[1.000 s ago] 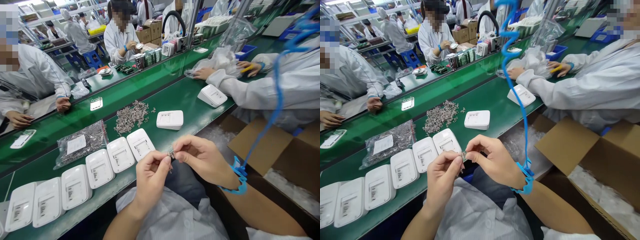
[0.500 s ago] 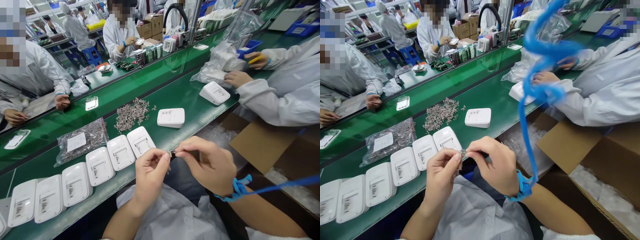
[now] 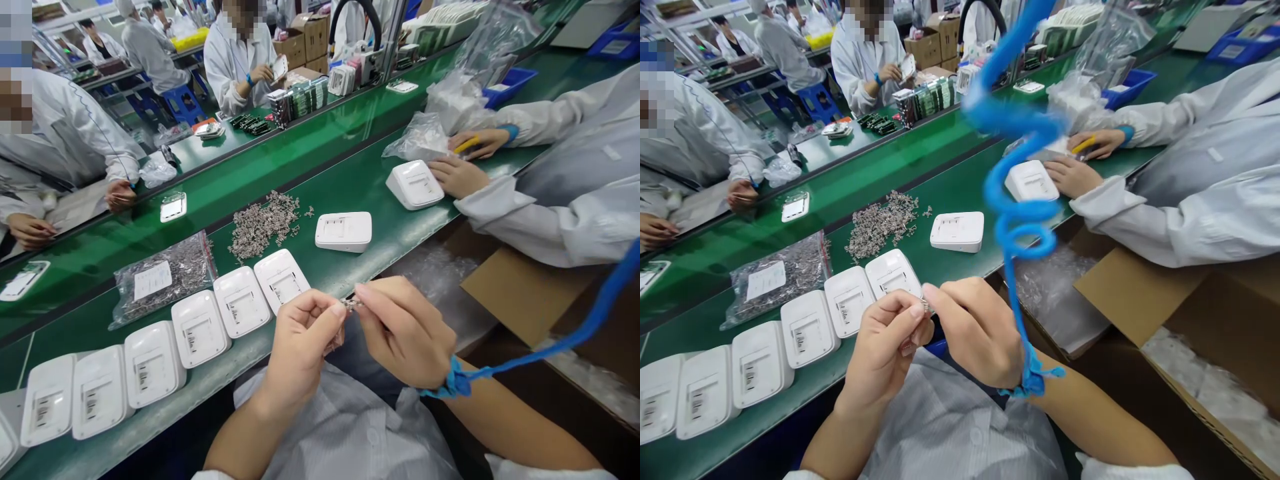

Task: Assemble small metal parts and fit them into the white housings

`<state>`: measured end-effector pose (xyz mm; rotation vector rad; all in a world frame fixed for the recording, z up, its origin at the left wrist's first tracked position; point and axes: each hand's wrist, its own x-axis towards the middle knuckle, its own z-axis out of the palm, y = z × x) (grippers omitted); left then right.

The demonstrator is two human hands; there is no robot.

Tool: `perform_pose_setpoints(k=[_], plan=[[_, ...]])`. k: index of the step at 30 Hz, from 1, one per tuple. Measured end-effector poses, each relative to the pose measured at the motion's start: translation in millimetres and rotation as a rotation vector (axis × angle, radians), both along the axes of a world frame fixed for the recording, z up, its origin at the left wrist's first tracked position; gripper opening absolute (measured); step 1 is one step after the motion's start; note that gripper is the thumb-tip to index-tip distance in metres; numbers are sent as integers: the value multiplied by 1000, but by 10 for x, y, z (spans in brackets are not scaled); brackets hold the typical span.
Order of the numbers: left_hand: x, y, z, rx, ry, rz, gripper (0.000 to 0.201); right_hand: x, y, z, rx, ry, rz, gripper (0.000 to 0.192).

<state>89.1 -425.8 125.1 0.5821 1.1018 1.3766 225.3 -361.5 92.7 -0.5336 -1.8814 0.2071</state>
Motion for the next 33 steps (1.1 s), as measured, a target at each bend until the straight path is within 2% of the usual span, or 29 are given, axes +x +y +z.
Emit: perform_pose_setpoints(k=[4, 7, 10, 13, 16, 19, 21, 23, 26, 28, 30, 33], plan=[[-41, 60, 32, -6, 37, -38, 30, -1, 19, 85, -98, -79, 20, 45], [-187, 251, 110, -23, 125, -97, 30, -64, 162, 137, -144, -46, 19, 36], [-469, 666, 189, -5, 339, -221, 30, -200, 539, 195, -162, -38, 68, 24], [-823, 1275, 154, 17, 576, -357, 32, -392, 1166, 213, -199, -147, 113, 19], [-1141, 1932, -77, 15, 852, -332, 30, -622, 1893, 143, -266, -404, 88, 17], [-1357, 2482, -420, 73, 1281, -303, 16, -829, 2522, 13, -348, -741, -4, 21], [-1445, 2742, -620, 139, 1551, -378, 15, -926, 2842, -84, -394, -903, -53, 23], [-1501, 2912, -752, 217, 1743, -484, 26, -985, 3084, -185, -445, -985, -81, 22], [-1544, 3044, -821, 367, 1898, -634, 34, -1021, 3311, -345, -496, -1069, -117, 19], [-1552, 3088, -818, 460, 1933, -716, 31, -1030, 3363, -442, -443, -1117, -166, 25], [-1549, 3118, -807, 527, 1943, -776, 24, -1042, 3328, -500, -333, -1121, -200, 31], [-1552, 3144, -788, 575, 1962, -836, 17, -1079, 3150, -483, -211, -1097, -147, 29]])
